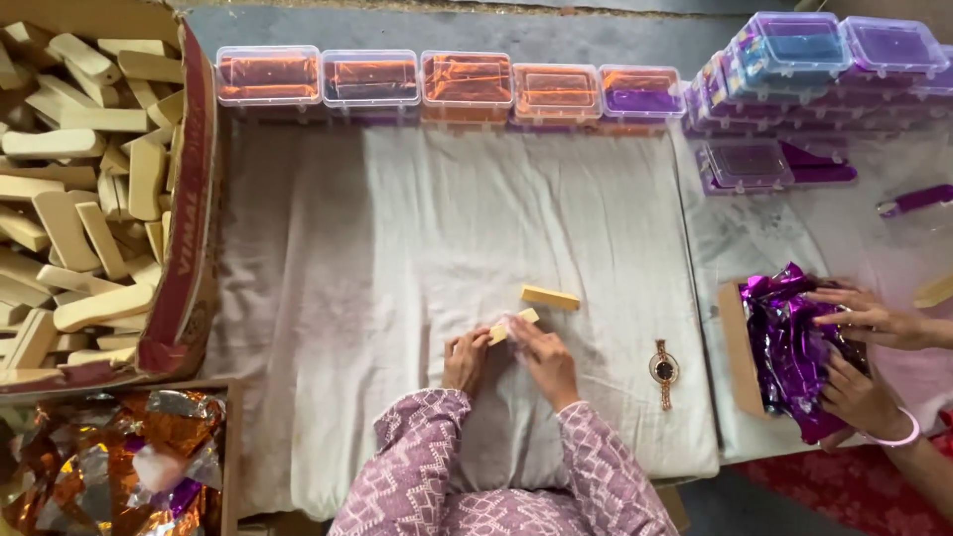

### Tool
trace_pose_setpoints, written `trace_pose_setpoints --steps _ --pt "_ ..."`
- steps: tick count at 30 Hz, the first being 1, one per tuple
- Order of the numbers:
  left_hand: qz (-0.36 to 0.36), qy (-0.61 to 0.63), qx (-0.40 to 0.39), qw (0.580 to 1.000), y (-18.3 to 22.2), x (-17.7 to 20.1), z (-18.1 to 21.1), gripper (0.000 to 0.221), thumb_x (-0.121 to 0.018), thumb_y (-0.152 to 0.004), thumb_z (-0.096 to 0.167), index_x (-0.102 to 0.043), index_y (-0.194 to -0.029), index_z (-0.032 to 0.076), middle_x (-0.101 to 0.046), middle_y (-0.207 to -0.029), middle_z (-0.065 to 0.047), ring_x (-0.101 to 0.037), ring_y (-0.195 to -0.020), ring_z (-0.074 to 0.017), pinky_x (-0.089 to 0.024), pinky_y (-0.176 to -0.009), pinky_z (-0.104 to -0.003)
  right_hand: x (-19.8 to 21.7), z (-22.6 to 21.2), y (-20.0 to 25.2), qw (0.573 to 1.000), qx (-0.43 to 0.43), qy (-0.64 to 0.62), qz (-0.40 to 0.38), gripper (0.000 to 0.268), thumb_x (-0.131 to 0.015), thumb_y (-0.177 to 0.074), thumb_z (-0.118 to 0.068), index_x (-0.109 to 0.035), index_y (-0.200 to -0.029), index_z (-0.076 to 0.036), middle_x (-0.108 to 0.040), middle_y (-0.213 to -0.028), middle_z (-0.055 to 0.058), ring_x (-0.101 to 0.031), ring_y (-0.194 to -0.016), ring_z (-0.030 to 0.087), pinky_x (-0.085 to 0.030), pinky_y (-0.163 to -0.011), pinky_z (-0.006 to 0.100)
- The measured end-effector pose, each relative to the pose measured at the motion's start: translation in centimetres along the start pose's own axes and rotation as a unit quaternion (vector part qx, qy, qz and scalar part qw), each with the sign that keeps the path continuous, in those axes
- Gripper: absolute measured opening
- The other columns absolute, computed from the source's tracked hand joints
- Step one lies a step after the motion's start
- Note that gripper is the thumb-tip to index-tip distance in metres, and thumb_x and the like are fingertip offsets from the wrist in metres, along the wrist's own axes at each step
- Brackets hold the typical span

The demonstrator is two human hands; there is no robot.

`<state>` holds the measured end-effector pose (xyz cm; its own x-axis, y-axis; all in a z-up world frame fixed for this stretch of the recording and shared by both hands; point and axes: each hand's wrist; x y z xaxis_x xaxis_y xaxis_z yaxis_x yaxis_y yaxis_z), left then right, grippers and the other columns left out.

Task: The recorder cleans wooden blocks with a cloth and wraps them in purple foil for packaging.

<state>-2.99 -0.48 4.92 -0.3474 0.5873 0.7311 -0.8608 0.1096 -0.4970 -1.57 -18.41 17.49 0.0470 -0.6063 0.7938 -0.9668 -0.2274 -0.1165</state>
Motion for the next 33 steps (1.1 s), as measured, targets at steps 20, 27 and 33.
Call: trace_pose_setpoints --steps 20,27,33 --pt "0.049 0.073 0.053 0.995 -0.2 0.8 0.2 0.032 -0.060 -0.101 0.006 -0.046 -0.129 0.013 -0.069 -0.124 -0.005 -0.067 -0.106 -0.0208 -0.042 -0.094 -0.040 -3.6 -2.6 0.1 0.984 -0.017 0.176 0.027 0.063 -0.062 -0.092 0.001 -0.055 -0.150 -0.023 -0.060 -0.146 -0.006 -0.063 -0.079 0.020 -0.060 -0.070 0.029" --pt "0.036 0.033 0.046 0.998 -0.2 -0.2 -0.1 0.037 -0.062 -0.099 0.008 -0.050 -0.133 0.014 -0.067 -0.118 -0.005 -0.065 -0.105 -0.0210 -0.043 -0.094 -0.041 -2.5 -1.6 1.2 0.987 0.070 0.147 0.018 0.075 -0.059 -0.086 0.002 -0.047 -0.153 -0.030 -0.055 -0.154 -0.009 -0.064 -0.079 0.014 -0.061 -0.072 0.026" --pt "0.016 -0.007 0.025 1.000 -0.4 0.0 0.0 0.035 -0.065 -0.099 0.011 -0.050 -0.131 0.014 -0.066 -0.115 -0.004 -0.064 -0.098 -0.0210 -0.044 -0.092 -0.040 -1.2 -2.3 -0.1 0.980 -0.045 0.195 0.001 0.066 -0.058 -0.095 0.001 -0.044 -0.154 -0.023 -0.052 -0.155 -0.008 -0.063 -0.078 0.018 -0.061 -0.066 0.028"
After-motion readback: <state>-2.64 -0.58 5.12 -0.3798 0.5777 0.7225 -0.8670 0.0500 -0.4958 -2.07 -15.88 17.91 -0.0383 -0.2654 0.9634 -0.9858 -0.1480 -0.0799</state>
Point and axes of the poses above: each hand's wrist, its own y-axis away from the middle knuckle, its own x-axis out of the back of the hand, z = x × y
